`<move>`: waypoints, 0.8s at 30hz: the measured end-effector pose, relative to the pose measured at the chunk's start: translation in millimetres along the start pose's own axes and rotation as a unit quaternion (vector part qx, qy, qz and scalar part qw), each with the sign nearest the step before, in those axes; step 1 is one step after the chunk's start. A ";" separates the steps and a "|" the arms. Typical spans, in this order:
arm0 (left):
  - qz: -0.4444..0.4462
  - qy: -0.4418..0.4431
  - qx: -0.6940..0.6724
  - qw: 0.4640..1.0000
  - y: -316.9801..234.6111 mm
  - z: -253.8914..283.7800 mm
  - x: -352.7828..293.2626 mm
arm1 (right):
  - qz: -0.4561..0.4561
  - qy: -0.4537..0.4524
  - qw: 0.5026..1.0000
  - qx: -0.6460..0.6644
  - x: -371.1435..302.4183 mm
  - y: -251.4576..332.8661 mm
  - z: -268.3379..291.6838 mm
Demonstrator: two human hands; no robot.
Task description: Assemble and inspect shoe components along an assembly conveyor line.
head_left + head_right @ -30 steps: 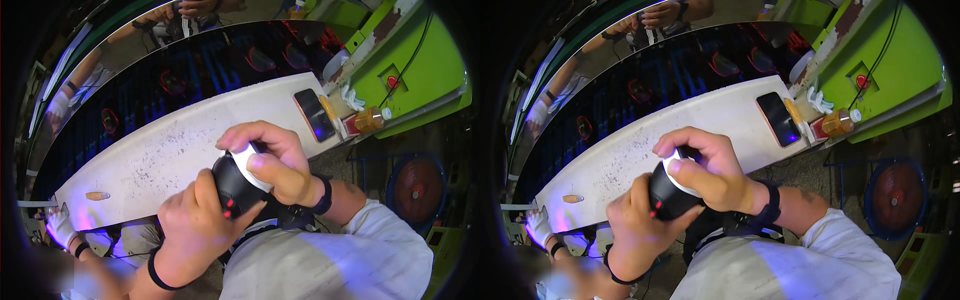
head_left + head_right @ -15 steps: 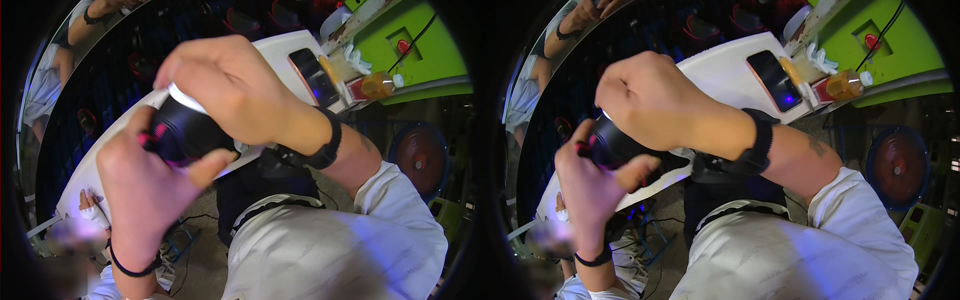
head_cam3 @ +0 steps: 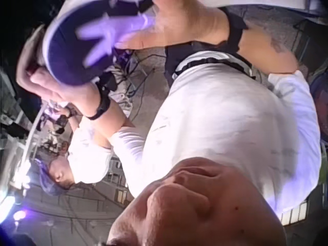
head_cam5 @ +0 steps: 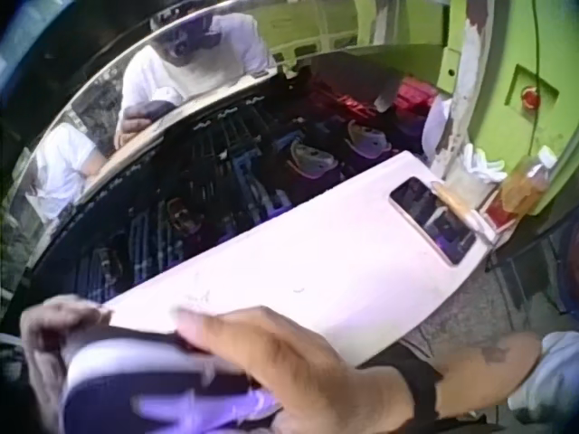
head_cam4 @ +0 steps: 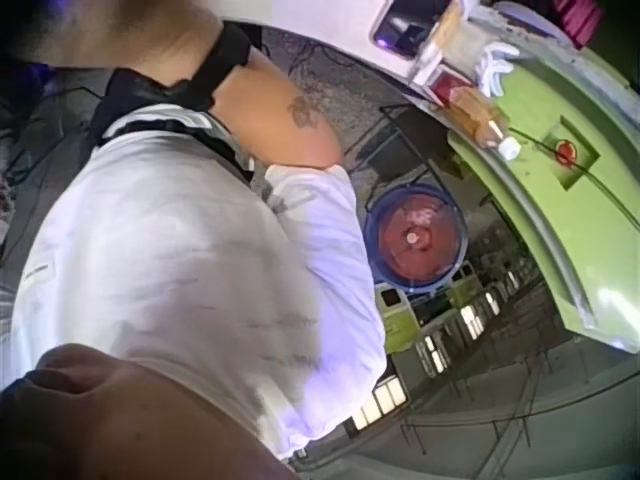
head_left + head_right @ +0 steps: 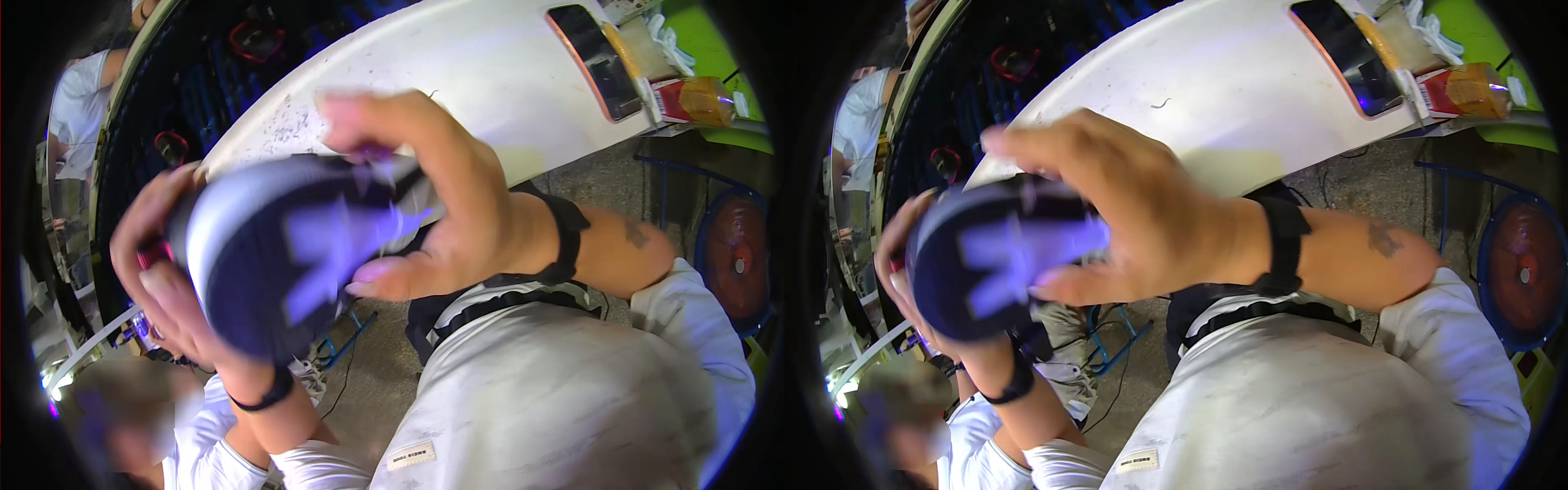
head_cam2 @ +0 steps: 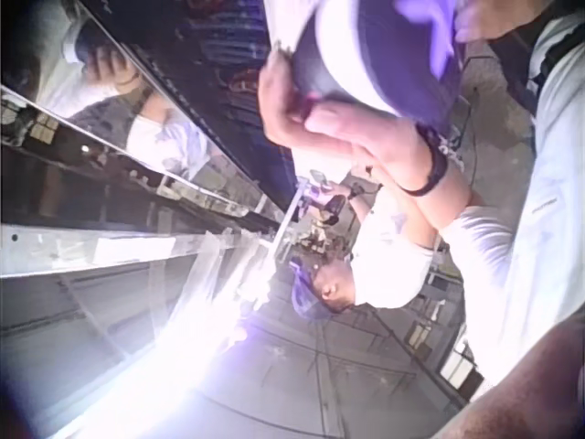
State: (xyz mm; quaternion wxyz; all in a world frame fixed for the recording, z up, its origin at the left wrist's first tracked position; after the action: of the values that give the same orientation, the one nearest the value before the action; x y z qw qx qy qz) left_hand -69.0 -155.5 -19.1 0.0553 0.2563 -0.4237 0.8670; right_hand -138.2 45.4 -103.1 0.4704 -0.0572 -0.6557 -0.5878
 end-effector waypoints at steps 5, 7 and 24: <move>0.065 0.019 0.022 0.997 -47.2 5.2 -81.1 | -0.071 0.095 0.991 -0.062 -20.9 8.6 -32.1; 0.105 0.093 0.151 0.978 -55.6 13.2 -99.2 | -0.089 0.140 0.979 -0.116 -28.9 12.0 -48.2; 0.277 0.036 0.072 0.957 -26.2 25.0 -134.5 | 0.002 0.132 0.982 -0.137 -28.8 38.8 -58.7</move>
State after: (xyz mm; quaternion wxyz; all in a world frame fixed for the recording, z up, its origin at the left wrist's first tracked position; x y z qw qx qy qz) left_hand 65.2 -141.6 -53.9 -0.1906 0.1010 -0.4125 0.8851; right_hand -65.7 22.6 -102.8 0.5417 -0.0441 -0.5011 -0.6734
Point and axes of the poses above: each hand's wrist, its own x-axis towards the middle knuckle, its own z-axis out of the back of the hand, y = z × x, the point moved 6 cm from there along x, towards the middle knuckle, and after that the axes turned 7 degrees about y, right-handed, at the moved point
